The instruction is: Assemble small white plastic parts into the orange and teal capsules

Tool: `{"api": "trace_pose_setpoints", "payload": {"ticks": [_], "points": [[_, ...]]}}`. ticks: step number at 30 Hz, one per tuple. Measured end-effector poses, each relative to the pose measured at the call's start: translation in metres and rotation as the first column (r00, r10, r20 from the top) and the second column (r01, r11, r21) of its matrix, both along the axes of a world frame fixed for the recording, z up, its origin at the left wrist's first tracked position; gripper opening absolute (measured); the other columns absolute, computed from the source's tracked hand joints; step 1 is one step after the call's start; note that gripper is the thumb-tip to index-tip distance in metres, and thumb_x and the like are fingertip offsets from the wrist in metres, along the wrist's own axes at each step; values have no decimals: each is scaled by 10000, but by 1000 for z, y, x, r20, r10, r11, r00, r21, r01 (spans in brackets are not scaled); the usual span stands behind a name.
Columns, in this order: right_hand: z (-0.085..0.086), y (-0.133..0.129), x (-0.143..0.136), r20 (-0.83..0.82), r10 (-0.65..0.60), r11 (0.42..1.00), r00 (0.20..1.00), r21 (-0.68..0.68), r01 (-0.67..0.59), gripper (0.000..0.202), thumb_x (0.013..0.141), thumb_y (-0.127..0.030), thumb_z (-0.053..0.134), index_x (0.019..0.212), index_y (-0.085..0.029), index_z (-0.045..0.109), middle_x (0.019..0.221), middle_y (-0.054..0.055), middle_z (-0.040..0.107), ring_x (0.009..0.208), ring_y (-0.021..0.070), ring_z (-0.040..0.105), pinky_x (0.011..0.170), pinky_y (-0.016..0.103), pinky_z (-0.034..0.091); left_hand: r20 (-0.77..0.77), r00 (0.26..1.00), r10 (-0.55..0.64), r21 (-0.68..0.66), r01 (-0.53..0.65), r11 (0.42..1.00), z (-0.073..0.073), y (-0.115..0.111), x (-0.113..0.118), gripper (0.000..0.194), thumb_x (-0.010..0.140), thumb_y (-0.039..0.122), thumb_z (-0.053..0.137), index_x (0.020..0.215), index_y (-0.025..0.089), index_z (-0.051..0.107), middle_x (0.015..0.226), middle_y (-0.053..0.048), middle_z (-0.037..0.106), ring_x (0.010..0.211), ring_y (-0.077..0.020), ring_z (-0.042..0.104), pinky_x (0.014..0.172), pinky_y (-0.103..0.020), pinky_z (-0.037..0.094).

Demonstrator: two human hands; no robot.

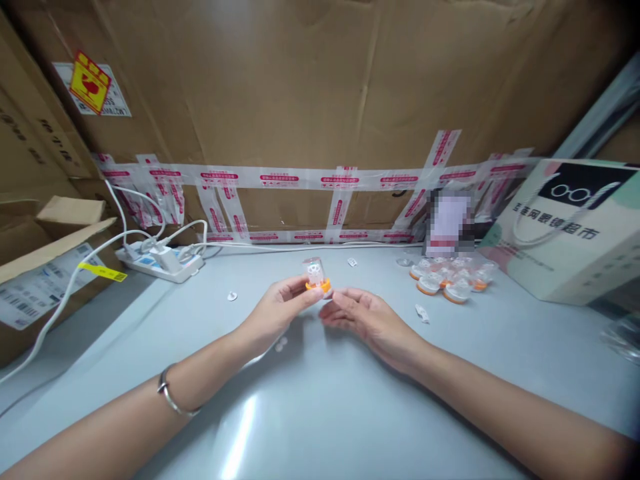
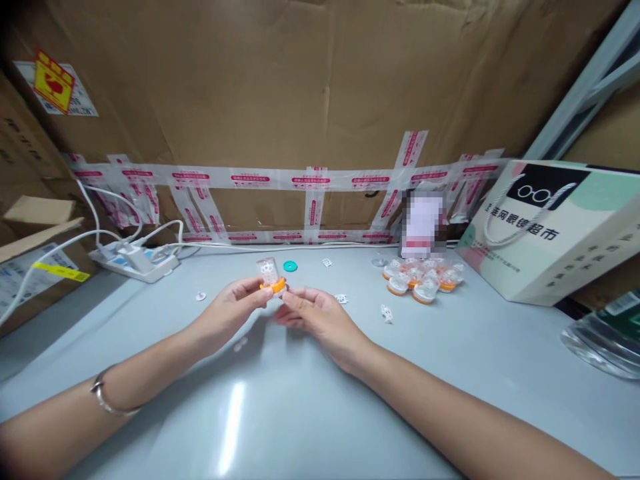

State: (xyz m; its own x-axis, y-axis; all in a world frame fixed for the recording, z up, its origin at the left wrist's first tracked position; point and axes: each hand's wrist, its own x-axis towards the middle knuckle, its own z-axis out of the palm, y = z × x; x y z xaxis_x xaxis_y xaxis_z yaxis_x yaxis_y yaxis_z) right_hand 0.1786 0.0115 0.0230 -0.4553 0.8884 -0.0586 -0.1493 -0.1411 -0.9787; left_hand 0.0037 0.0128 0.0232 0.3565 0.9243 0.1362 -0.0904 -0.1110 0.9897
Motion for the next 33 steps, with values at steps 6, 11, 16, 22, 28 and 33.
{"api": "trace_pose_setpoints", "payload": {"ticks": [6, 11, 16, 22, 28, 33], "points": [[4, 11, 11, 311, -372, 800, 874, 585, 132, 405, 703, -369, 664, 1045, -223, 501, 897, 19, 540, 700, 115, 499, 630, 253, 422, -229, 972, -57, 36, 67, 997, -6, 2, -3, 327, 793, 335, 575, 1079, 182, 610, 984, -51, 629, 856, -160, 555, 789, -277, 415], [5, 8, 7, 477, -198, 839, 856, 533, -103, 222, 748, -285, 592, 951, -200, 560, 906, 27, 596, 669, 111, 506, 642, 256, 439, -383, 919, -93, 83, 134, 988, -12, 1, -2, 311, 794, 341, 558, 1041, 165, 626, 862, -25, 630, 722, -132, 534, 675, -250, 408], [6, 8, 5, 512, -127, 820, 849, 536, -201, 333, 720, -200, 593, 1046, -201, 530, 879, 20, 602, 721, 125, 550, 690, 263, 458, -313, 938, -147, 79, 180, 980, -17, -1, -1, 293, 781, 310, 589, 1025, 151, 620, 911, -45, 632, 814, -159, 559, 743, -273, 421], [5, 8, 6, 589, -100, 802, 802, 525, -286, 211, 690, -184, 597, 899, -179, 564, 809, 14, 601, 680, 122, 551, 644, 248, 462, -60, 993, -103, -126, 95, 987, -29, 1, 2, 673, 605, 148, 742, 1197, 131, 421, 970, -100, 625, 803, -171, 612, 799, -342, 459], [9, 18, 12, 607, -168, 843, 776, 497, -206, 200, 674, -243, 597, 856, -169, 566, 744, 15, 627, 650, 128, 571, 607, 238, 462, -28, 1000, 3, -150, -7, 989, -25, -2, 3, 653, 645, 178, 722, 1208, 195, 393, 1315, -145, 414, 1038, -224, 568, 930, -393, 422], [23, 62, 60, 678, -435, 829, 592, 559, -32, 273, 649, -345, 607, 857, -172, 569, 766, 40, 661, 680, 167, 602, 606, 257, 458, -166, 975, 146, -84, -162, 983, -13, -4, -2, 412, 751, 244, 626, 1131, 188, 474, 1293, -126, 455, 1196, -234, 444, 987, -384, 370]]}}
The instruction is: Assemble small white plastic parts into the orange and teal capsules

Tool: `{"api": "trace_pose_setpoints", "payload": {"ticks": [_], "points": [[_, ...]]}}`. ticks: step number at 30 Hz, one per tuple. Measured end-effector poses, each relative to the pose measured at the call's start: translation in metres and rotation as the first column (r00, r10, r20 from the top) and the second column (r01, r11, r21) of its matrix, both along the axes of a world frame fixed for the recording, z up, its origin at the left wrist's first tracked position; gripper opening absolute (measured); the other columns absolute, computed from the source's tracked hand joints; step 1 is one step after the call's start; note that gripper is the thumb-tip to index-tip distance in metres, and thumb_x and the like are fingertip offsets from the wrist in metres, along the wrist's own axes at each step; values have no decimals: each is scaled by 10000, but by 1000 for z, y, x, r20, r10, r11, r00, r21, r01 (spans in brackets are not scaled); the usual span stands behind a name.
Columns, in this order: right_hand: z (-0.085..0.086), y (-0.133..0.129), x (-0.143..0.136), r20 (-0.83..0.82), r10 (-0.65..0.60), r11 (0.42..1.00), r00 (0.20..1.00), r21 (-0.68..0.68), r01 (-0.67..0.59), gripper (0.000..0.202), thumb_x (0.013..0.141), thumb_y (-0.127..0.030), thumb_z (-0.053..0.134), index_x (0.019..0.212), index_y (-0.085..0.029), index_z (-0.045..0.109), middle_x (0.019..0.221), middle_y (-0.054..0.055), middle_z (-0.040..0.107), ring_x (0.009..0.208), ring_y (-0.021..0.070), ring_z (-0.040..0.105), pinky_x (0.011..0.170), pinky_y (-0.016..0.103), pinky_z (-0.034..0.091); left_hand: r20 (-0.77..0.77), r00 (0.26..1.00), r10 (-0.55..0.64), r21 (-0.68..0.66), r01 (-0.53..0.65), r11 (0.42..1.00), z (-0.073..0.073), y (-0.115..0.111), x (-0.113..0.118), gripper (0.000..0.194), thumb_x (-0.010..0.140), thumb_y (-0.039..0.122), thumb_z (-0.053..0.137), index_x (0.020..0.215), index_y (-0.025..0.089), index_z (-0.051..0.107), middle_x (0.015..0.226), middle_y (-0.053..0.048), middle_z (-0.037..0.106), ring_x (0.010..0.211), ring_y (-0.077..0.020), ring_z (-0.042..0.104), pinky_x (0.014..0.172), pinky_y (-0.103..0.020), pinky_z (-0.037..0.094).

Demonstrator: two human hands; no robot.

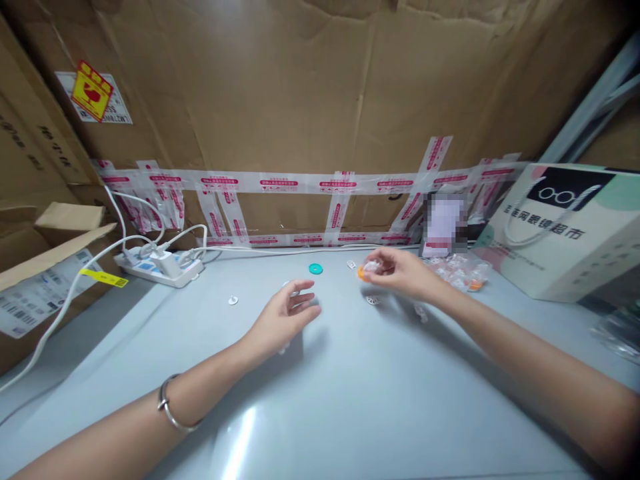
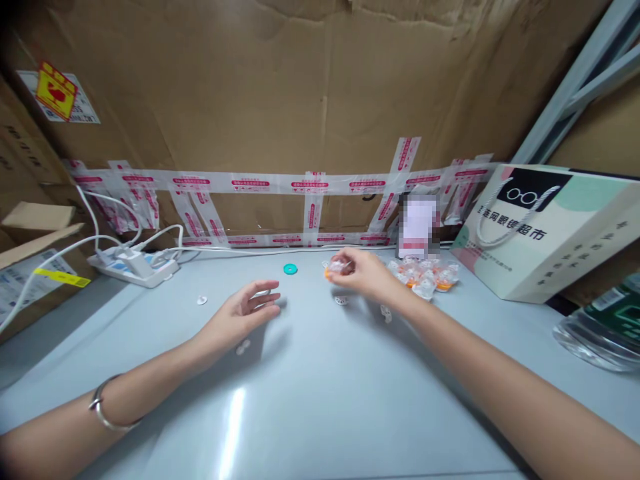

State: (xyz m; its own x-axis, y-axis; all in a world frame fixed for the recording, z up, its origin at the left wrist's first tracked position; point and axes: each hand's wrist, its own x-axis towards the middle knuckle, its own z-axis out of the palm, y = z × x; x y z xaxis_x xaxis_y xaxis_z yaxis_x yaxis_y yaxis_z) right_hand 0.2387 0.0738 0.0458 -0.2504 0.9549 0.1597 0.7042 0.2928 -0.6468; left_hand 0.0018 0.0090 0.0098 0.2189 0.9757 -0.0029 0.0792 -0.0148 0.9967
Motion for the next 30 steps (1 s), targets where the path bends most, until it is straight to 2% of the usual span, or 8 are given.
{"api": "trace_pose_setpoints", "payload": {"ticks": [3, 7, 12, 15, 19, 23, 27, 30], "points": [[-2, 28, 38, 278, -132, 990, 952, 92, 110, 225, 642, -349, 591, 800, -190, 577, 772, 42, 660, 706, 193, 602, 613, 276, 442, -39, 999, 2, -1, -2, 1000, 1, 0, -2, 333, 768, 258, 597, 1082, 188, 516, 1216, -119, 525, 1196, -232, 444, 977, -381, 373], [-14, 51, 67, 450, -129, 989, 883, 126, 80, 227, 613, -360, 609, 789, -217, 592, 835, 36, 676, 754, 211, 613, 624, 280, 428, -54, 999, -5, 68, 8, 998, -2, 2, -3, 253, 761, 265, 591, 1000, 188, 562, 1220, -99, 525, 1188, -224, 449, 990, -361, 360], [-19, 58, 74, 508, -97, 990, 856, 136, 31, 307, 647, -431, 598, 886, -239, 615, 868, 41, 684, 805, 236, 619, 670, 314, 416, -68, 997, 21, 75, -15, 997, -1, 3, -6, 244, 763, 295, 592, 989, 206, 576, 1227, -81, 530, 1179, -218, 455, 972, -358, 377], [-19, 59, 77, 503, -86, 991, 860, 135, 21, 303, 671, -465, 586, 852, -225, 625, 900, 70, 682, 830, 256, 611, 691, 339, 412, -81, 996, 46, 87, -39, 995, 5, 5, -12, 256, 773, 309, 579, 1008, 208, 575, 1244, -67, 521, 1162, -207, 469, 946, -340, 398], [-18, 59, 81, 531, -148, 982, 835, 179, 60, 340, 657, -511, 593, 849, -234, 644, 960, 65, 678, 925, 298, 562, 748, 385, 397, -99, 985, 141, 158, -124, 980, 17, 14, -28, 289, 778, 326, 570, 1037, 197, 569, 1202, -69, 554, 1126, -202, 495, 924, -318, 404], [-20, 57, 80, 547, -156, 979, 822, 196, 55, 416, 683, -515, 555, 995, -248, 619, 1038, 63, 651, 995, 311, 506, 797, 430, 367, -129, 966, 226, 253, -188, 949, 23, 25, -45, 305, 779, 355, 566, 1036, 190, 575, 1160, -66, 579, 1112, -202, 496, 941, -315, 380], [-23, 52, 76, 551, -178, 971, 816, 230, 56, 418, 691, -528, 526, 998, -260, 618, 1101, 84, 599, 1040, 330, 470, 801, 476, 347, -313, 922, 229, 282, -139, 949, 27, 33, -58, 328, 788, 390, 536, 1046, 190, 570, 1125, -68, 594, 1067, -212, 523, 893, -315, 413], [-19, 43, 67, 474, -220, 941, 853, 332, 58, 502, 679, -553, 552, 1084, -257, 572, 1225, 100, 522, 1122, 345, 420, 849, 500, 321, -573, 794, 203, 360, 21, 933, 33, 40, -74, 318, 787, 398, 513, 1004, 181, 596, 1105, -78, 599, 1017, -222, 540, 849, -319, 426]]}}
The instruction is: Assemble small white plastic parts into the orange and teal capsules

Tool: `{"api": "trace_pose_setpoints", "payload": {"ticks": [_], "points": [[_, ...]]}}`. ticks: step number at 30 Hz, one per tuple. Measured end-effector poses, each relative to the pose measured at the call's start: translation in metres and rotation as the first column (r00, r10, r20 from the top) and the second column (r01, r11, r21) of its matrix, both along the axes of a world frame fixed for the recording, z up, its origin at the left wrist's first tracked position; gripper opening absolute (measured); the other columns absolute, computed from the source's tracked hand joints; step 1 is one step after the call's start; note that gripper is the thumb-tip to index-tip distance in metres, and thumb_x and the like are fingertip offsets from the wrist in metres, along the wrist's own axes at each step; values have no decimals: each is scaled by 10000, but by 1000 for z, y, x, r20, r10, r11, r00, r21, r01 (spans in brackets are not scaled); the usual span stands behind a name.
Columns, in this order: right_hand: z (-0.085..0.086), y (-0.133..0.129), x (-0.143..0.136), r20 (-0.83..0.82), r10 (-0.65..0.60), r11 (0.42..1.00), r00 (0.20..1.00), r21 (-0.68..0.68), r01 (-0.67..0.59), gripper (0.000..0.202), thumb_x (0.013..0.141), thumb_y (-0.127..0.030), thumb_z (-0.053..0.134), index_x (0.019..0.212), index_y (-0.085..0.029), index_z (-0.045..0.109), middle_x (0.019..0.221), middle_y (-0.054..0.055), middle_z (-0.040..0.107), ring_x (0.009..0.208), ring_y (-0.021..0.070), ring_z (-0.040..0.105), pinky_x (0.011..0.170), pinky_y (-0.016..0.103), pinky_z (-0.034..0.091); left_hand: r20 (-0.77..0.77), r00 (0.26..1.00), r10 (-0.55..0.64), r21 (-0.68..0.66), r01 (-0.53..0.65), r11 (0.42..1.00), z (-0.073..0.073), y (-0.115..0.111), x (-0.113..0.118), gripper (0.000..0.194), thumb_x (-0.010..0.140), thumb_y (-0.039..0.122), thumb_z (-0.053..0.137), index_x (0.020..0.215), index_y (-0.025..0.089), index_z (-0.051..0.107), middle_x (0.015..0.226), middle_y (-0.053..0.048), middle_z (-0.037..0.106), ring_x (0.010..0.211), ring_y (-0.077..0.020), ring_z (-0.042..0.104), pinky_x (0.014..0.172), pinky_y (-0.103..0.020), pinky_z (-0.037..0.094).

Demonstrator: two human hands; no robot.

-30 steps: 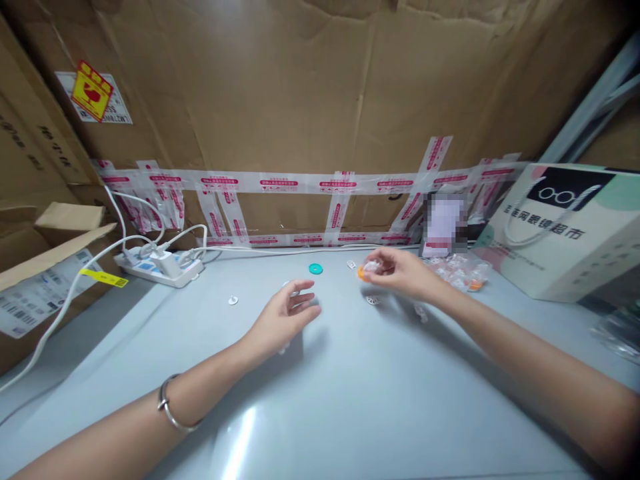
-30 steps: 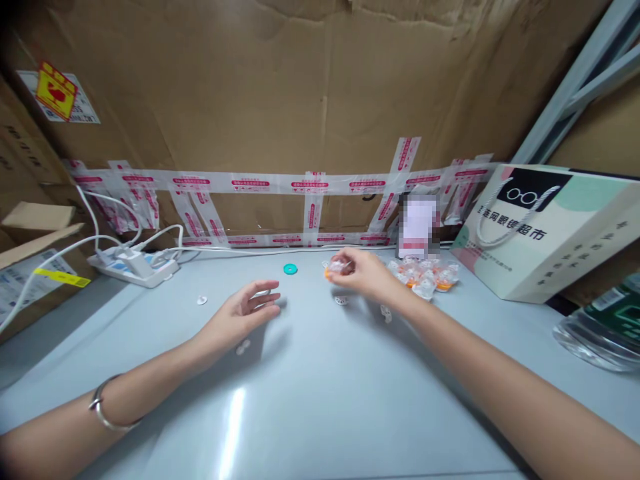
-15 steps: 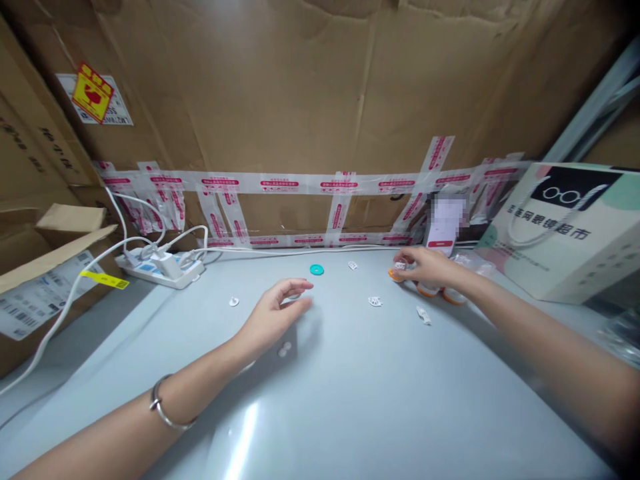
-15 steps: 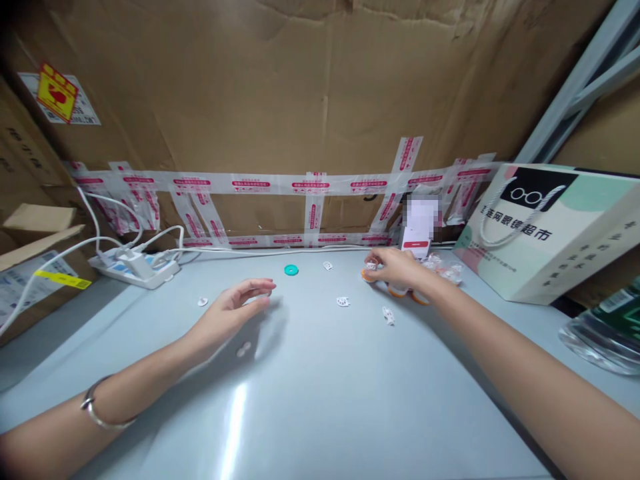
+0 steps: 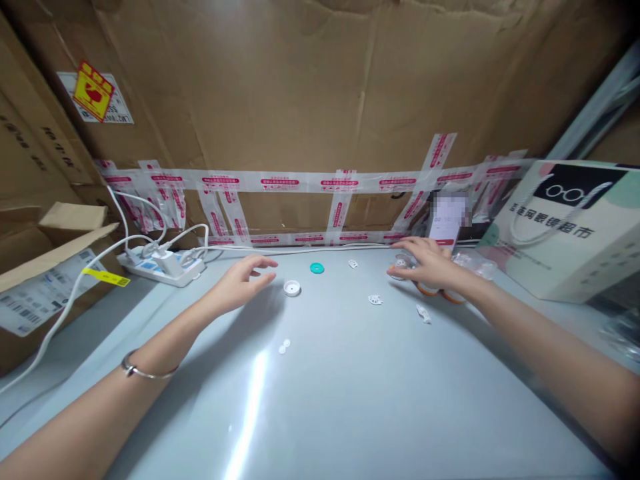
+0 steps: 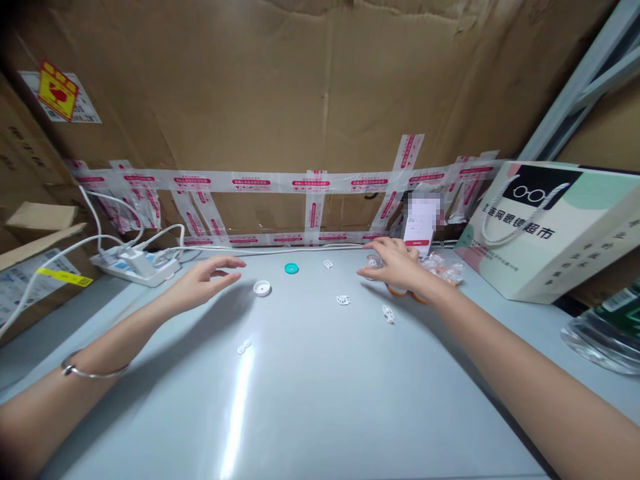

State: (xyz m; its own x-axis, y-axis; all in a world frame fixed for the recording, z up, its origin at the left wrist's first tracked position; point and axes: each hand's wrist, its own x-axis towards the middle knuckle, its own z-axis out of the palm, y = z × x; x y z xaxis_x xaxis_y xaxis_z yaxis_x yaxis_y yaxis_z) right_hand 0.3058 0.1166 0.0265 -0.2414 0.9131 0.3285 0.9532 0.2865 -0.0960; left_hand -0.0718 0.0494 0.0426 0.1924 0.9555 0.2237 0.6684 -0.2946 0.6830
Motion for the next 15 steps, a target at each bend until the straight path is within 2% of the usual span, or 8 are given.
{"api": "trace_pose_setpoints", "payload": {"ticks": [2, 5, 9, 12, 15], "points": [[6, -10, -12, -89, 64, 990, 994, 134, -51, 486, 718, -537, 543, 1117, -259, 545, 1272, 94, 491, 1173, 331, 392, 904, 489, 292, -196, 981, -5, 48, 15, 999, 6, 5, -17, 302, 784, 398, 501, 975, 191, 611, 1081, -75, 610, 962, -227, 556, 799, -315, 436], [12, -28, -35, -186, 229, 952, 956, 246, -181, 323, 798, -448, 504, 1053, -257, 562, 1187, 72, 567, 1131, 277, 465, 929, 444, 296, -353, 934, -46, -33, 37, 999, 15, 11, -47, 253, 766, 378, 512, 876, 189, 639, 936, -62, 657, 843, -214, 588, 742, -286, 436], [4, -48, -61, -213, 401, 909, 891, 217, -357, 211, 818, -356, 514, 988, -248, 577, 1075, 58, 634, 1047, 241, 538, 919, 432, 311, -500, 854, -148, -250, 21, 968, 15, 11, -68, 208, 687, 323, 579, 823, 192, 667, 806, -40, 672, 732, -207, 586, 647, -257, 414], [-8, -57, -69, -233, 448, 893, 863, 156, -422, 196, 815, -321, 519, 983, -245, 586, 1048, 61, 648, 1036, 243, 542, 905, 441, 320, -510, 847, -153, -278, 6, 961, 9, 10, -66, 221, 657, 331, 593, 816, 189, 655, 750, -20, 661, 685, -193, 576, 598, -236, 397], [-15, -60, -68, -280, 470, 882, 837, 104, -460, 189, 815, -307, 512, 970, -239, 596, 1012, 62, 655, 1000, 239, 559, 887, 434, 352, -505, 845, -177, -301, 21, 953, 3, 14, -63, 152, 646, 296, 573, 739, 201, 647, 698, -6, 645, 636, -175, 565, 553, -222, 377]]}}
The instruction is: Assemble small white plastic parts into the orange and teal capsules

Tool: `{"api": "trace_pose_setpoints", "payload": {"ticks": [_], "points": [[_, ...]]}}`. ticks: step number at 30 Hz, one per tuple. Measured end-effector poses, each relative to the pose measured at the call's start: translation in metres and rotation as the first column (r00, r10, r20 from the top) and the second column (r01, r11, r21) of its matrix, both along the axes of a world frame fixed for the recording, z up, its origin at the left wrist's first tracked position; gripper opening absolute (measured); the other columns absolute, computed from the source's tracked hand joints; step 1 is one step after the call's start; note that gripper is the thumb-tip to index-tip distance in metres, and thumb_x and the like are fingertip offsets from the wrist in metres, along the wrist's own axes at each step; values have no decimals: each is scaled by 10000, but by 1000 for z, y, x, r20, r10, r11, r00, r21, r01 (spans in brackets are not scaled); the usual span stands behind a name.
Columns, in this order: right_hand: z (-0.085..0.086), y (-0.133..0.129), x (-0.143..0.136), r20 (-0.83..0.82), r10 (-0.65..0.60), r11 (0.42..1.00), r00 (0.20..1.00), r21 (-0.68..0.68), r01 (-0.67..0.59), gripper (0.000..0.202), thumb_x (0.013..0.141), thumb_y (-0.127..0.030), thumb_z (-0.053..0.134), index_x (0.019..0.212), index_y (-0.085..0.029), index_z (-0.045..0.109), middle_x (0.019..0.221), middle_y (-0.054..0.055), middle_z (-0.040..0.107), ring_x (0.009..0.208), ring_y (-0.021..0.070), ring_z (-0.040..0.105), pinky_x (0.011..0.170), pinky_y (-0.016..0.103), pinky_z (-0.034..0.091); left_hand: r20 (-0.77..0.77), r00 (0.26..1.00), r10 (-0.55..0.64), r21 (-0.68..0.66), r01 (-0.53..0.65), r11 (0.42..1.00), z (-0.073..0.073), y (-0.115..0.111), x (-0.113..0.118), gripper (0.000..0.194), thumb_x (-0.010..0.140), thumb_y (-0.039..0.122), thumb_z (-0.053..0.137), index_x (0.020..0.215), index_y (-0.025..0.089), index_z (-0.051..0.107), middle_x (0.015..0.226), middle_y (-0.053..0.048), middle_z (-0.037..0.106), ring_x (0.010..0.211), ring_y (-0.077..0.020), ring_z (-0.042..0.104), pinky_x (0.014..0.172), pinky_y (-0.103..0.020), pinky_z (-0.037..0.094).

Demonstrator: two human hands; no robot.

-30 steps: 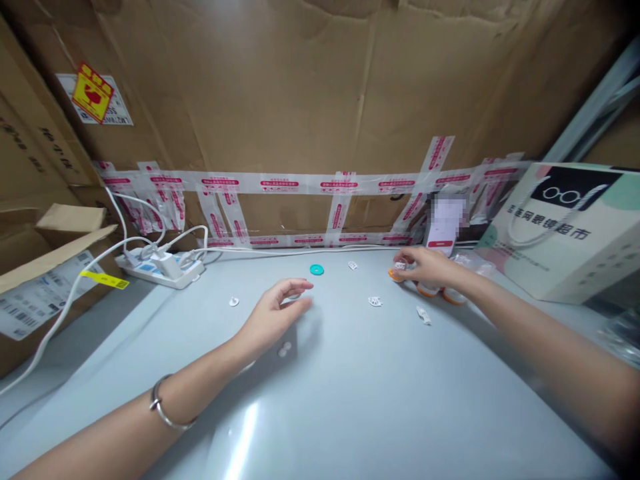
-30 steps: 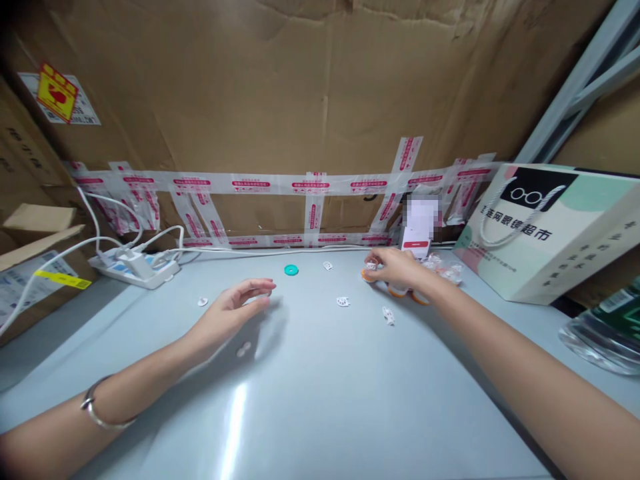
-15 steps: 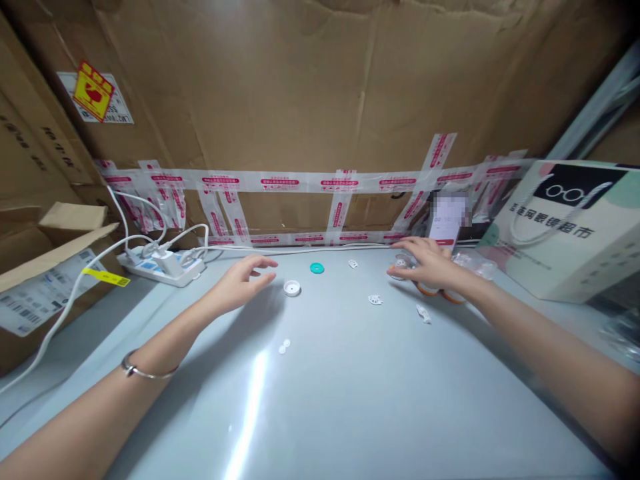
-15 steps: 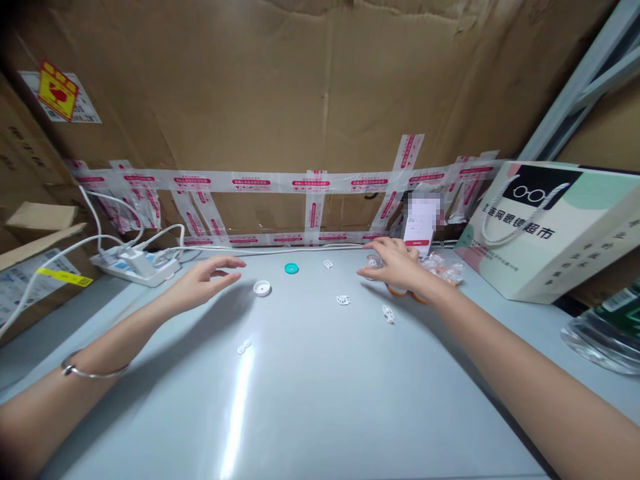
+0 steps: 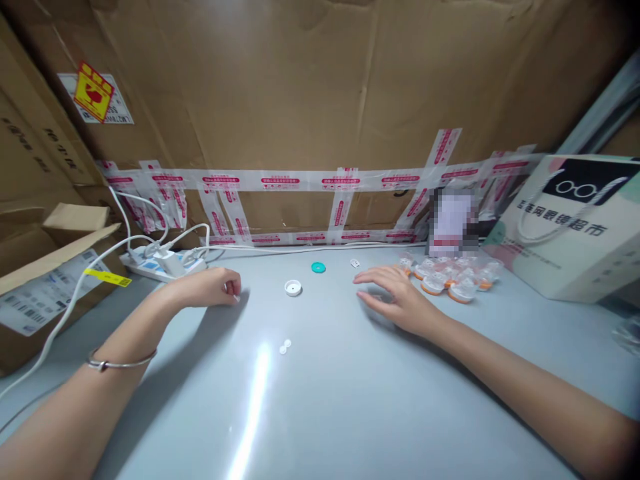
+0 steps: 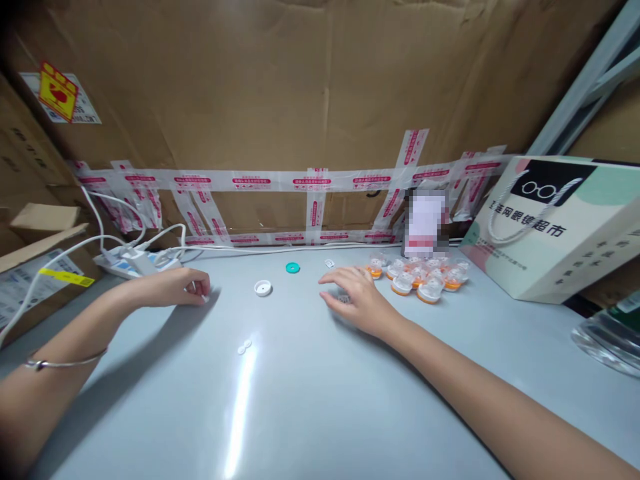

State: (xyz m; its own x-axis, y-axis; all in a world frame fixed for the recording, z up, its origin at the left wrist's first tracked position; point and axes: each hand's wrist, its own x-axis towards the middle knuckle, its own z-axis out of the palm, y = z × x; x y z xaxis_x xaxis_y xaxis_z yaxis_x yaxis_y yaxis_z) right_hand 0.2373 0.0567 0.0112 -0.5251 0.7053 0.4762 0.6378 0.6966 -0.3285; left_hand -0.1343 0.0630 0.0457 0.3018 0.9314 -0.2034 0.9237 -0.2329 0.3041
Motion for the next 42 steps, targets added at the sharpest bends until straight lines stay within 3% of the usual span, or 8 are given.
{"api": "trace_pose_setpoints", "payload": {"ticks": [3, 7, 11, 15, 18, 29, 36, 42], "points": [[-1, -1, 3, -48, 13, 998, 999, -62, -16, 188, 820, -309, 505, 959, -229, 603, 990, 65, 654, 964, 226, 576, 873, 410, 395, -7, 1000, 14, 30, -14, 999, 0, 1, 5, 89, 641, 247, 546, 647, 201, 622, 626, -9, 620, 585, -166, 546, 530, -230, 364], [3, -1, 6, -89, -11, 992, 996, -128, 0, 198, 824, -323, 502, 954, -214, 604, 988, 68, 649, 965, 217, 578, 853, 382, 433, 138, 990, -35, 231, 2, 973, 8, -13, 38, 98, 707, 253, 535, 706, 193, 613, 724, -26, 642, 668, -168, 562, 608, -246, 395], [4, -3, 8, -87, -60, 976, 994, -215, 40, 216, 823, -351, 496, 949, -215, 607, 1000, 64, 648, 961, 220, 581, 726, 329, 480, 367, 893, -260, 210, 193, 958, 4, -30, 97, 111, 770, 220, 504, 763, 186, 609, 767, -16, 642, 686, -142, 565, 631, -231, 420], [2, -5, 8, -77, -71, 963, 995, -263, 48, 226, 821, -362, 495, 931, -206, 616, 987, 59, 653, 928, 208, 592, 701, 304, 476, 318, 856, -408, 192, 363, 912, -8, -29, 138, 106, 748, 150, 524, 736, 178, 625, 749, -23, 653, 710, -156, 577, 667, -253, 423], [-1, -7, 5, -66, -44, 963, 997, -270, 25, 213, 814, -343, 509, 927, -204, 623, 966, 51, 658, 903, 196, 596, 746, 308, 464, 293, 857, -424, 188, 383, 904, -12, -21, 149, 111, 733, 127, 532, 732, 178, 630, 751, -24, 662, 690, -155, 582, 637, -246, 419], [-6, -10, -2, -82, 8, 943, 997, -331, -35, 201, 815, -319, 515, 928, -201, 634, 933, 42, 657, 838, 170, 598, 760, 299, 457, 285, 854, -436, 207, 389, 898, -20, -15, 151, 109, 740, 165, 545, 813, 173, 626, 746, -22, 646, 661, -139, 566, 598, -229, 401], [-7, -10, -4, -97, -1, 920, 995, -390, -37, 209, 819, -330, 506, 920, -196, 630, 942, 43, 650, 828, 165, 596, 732, 293, 457, 376, 897, -230, 253, 139, 957, 0, -13, 97, 195, 784, 325, 526, 910, 187, 582, 766, -3, 593, 698, -132, 552, 629, -236, 402], [-10, -11, -8, -110, 31, 937, 993, -343, -67, 174, 808, -293, 520, 883, -191, 639, 903, 43, 654, 830, 163, 593, 748, 290, 453, 341, 934, -111, 250, 24, 968, -36, -2, 70, 406, 726, 408, 595, 1053, 171, 554, 967, -69, 562, 831, -184, 555, 712, -293, 444]]}}
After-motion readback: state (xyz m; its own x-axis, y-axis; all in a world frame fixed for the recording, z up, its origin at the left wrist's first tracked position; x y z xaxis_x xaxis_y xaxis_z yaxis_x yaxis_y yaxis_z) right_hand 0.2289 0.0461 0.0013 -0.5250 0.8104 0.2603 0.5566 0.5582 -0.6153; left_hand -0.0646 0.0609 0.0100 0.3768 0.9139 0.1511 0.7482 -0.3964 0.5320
